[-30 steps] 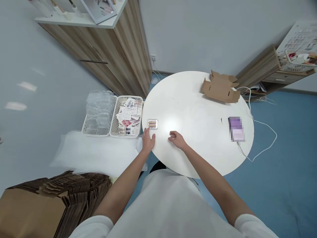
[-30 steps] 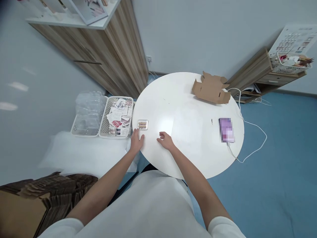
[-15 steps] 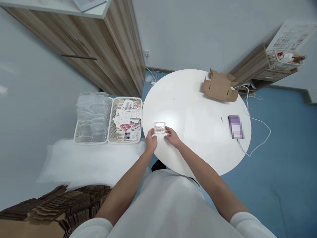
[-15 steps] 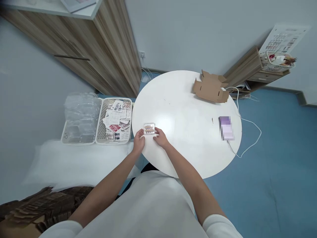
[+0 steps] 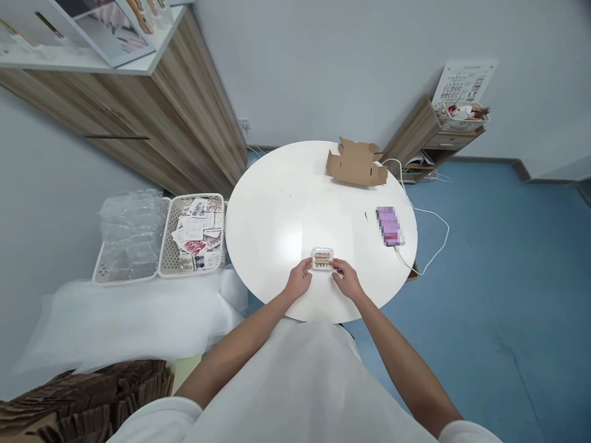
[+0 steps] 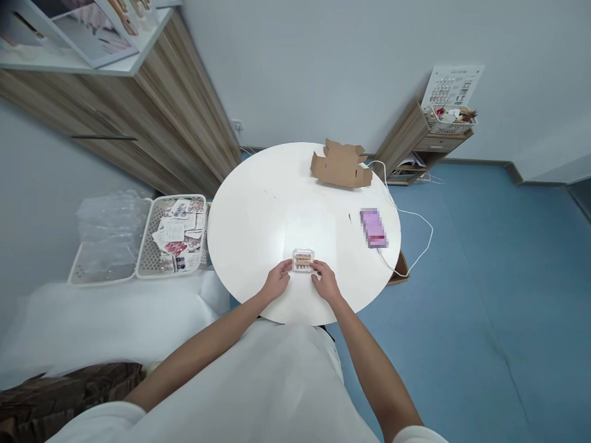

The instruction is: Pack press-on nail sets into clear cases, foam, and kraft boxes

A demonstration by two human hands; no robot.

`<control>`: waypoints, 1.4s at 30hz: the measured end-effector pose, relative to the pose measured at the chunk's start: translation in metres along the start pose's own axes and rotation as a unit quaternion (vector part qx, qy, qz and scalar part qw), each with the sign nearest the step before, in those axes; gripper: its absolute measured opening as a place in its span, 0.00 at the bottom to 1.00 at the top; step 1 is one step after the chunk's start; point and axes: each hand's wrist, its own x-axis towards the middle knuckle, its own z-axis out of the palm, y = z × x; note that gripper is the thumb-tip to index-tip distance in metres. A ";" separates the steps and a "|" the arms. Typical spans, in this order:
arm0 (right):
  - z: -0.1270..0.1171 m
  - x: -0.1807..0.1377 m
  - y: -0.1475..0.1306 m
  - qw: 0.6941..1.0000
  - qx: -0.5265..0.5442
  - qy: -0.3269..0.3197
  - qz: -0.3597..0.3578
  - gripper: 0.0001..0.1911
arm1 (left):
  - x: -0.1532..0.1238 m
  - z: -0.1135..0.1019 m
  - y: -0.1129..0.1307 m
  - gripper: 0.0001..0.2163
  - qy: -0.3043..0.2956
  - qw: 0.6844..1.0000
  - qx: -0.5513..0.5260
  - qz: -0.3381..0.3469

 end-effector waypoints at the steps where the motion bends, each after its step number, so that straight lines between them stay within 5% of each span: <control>1: -0.006 -0.005 0.007 1.000 -0.007 -0.001 0.002 0.21 | -0.002 0.008 0.001 0.24 -0.008 1.000 0.012 -0.002; 8: -0.014 -0.019 0.033 0.998 -0.048 -0.039 -0.022 0.22 | -0.013 0.039 -0.003 0.24 0.006 0.992 0.122 -0.013; 13: -0.017 -0.029 0.037 0.988 -0.118 -0.033 -0.096 0.19 | -0.024 0.039 -0.007 0.22 0.054 0.969 0.234 0.057; 18: -0.015 -0.042 0.041 0.931 -0.281 -0.116 -0.204 0.16 | -0.038 0.029 -0.011 0.13 -0.007 0.931 0.340 0.133; 25: 0.004 -0.042 0.045 0.877 -0.416 -0.081 -0.227 0.07 | -0.042 0.024 -0.014 0.16 -0.055 0.881 0.445 0.153; 38: 0.001 -0.078 0.011 0.938 -0.294 -0.081 -0.164 0.07 | -0.057 0.008 -0.011 0.08 -0.112 0.843 0.493 0.183; 42: 0.010 -0.103 0.019 0.945 -0.289 -0.049 -0.149 0.16 | -0.069 -0.002 -0.018 0.09 -0.120 0.855 0.466 0.191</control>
